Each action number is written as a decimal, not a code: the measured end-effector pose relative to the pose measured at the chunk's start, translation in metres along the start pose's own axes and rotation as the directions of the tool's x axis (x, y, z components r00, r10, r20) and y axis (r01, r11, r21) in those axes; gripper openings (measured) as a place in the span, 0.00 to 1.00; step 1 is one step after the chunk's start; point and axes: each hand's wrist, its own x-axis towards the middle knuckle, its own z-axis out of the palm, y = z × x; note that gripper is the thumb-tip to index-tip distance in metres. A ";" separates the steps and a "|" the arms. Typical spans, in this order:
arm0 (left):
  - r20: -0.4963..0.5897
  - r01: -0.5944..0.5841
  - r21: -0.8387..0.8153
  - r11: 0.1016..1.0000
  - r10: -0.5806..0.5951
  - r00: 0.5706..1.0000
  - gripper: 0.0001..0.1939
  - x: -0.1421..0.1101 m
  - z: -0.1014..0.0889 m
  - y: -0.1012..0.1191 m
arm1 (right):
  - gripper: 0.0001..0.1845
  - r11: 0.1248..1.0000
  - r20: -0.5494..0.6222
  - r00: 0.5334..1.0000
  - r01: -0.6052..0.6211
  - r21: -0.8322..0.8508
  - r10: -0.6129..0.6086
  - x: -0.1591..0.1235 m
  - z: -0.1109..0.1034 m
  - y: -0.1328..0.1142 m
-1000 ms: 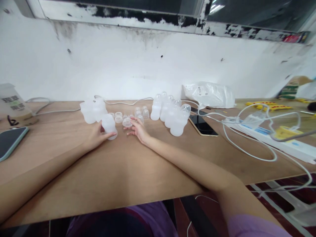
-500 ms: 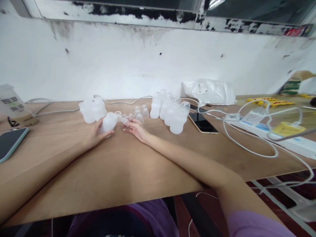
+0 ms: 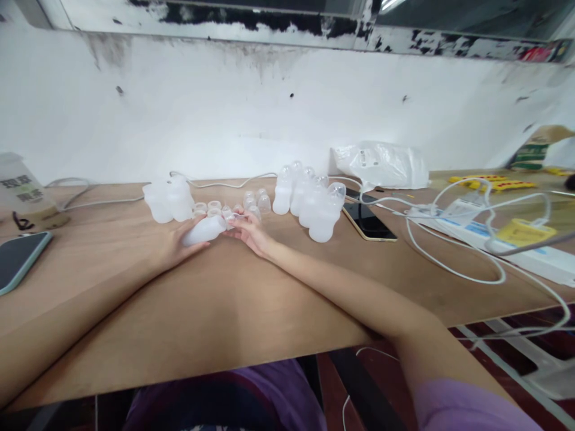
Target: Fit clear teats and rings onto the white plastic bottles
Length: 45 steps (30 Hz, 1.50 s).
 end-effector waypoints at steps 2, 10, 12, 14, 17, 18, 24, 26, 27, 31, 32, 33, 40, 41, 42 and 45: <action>0.009 -0.003 0.036 0.999 0.003 1.000 0.31 -0.001 0.000 0.001 | 0.16 0.997 0.013 1.000 0.006 -0.078 -0.005 -0.001 -0.002 -0.001; 0.072 -0.117 0.157 0.981 0.107 0.992 0.28 -0.006 -0.003 0.002 | 0.19 0.702 0.308 0.944 0.299 -0.647 -0.119 -0.010 -0.008 -0.004; 0.098 -0.134 0.160 0.978 0.120 0.988 0.27 -0.006 -0.005 0.003 | 0.16 0.637 0.369 0.922 0.357 -0.683 -0.120 -0.012 -0.007 -0.006; 0.116 -0.125 0.143 0.982 0.109 0.987 0.26 -0.005 -0.007 0.003 | 0.15 0.621 0.406 0.905 0.392 -0.679 -0.127 -0.013 -0.006 -0.006; 0.106 -0.050 0.104 0.993 0.039 0.994 0.27 -0.005 -0.008 0.003 | 0.15 0.682 0.390 0.913 0.363 -0.634 -0.124 -0.011 -0.006 -0.005; 0.098 -0.022 0.094 0.995 0.013 0.995 0.27 -0.005 -0.008 0.004 | 0.15 0.712 0.360 0.924 0.337 -0.616 -0.125 -0.010 -0.007 -0.005; 0.065 0.005 0.093 0.996 -0.011 0.998 0.27 -0.006 -0.007 0.007 | 0.18 0.806 0.182 0.976 0.205 -0.556 -0.123 -0.004 -0.009 0.002; 0.025 0.000 0.114 0.993 -0.003 1.000 0.26 -0.007 -0.006 0.007 | 0.18 0.818 0.156 0.984 0.161 -0.553 -0.088 -0.004 -0.007 0.003; 0.004 -0.006 0.120 0.993 0.006 1.000 0.25 -0.008 -0.005 0.007 | 0.19 0.823 0.151 0.986 0.144 -0.549 -0.071 -0.005 -0.007 0.003; -0.034 -0.016 0.063 0.998 0.018 0.999 0.25 -0.009 -0.003 0.006 | 0.21 0.766 0.209 0.971 0.221 -0.604 -0.115 -0.006 -0.007 0.001; -0.020 0.009 0.022 1.000 -0.009 1.000 0.26 -0.008 -0.003 0.006 | 0.21 0.732 0.241 0.961 0.263 -0.629 -0.138 -0.007 -0.007 -0.001; 0.007 0.041 -0.027 0.999 -0.041 0.999 0.26 -0.006 -0.005 0.006 | 0.22 0.697 0.274 0.949 0.303 -0.649 -0.157 -0.007 -0.008 -0.002; 0.333 0.240 -0.232 0.943 -0.155 0.930 0.22 0.012 -0.028 0.010 | 0.17 0.655 0.388 0.906 0.398 -0.643 -0.169 -0.007 -0.010 -0.003; 0.355 0.251 -0.227 0.941 -0.160 0.921 0.22 0.012 -0.029 0.011 | 0.18 0.659 0.375 0.912 0.386 -0.646 -0.166 -0.008 -0.010 -0.003; 0.348 0.238 -0.217 0.947 -0.152 0.925 0.22 0.012 -0.029 0.011 | 0.20 0.662 0.353 0.922 0.366 -0.654 -0.160 -0.008 -0.009 -0.002; 0.190 0.074 -0.157 0.985 -0.043 0.981 0.25 0.005 -0.022 0.011 | 0.20 0.687 0.233 0.966 0.246 -0.683 -0.114 -0.009 -0.006 -0.001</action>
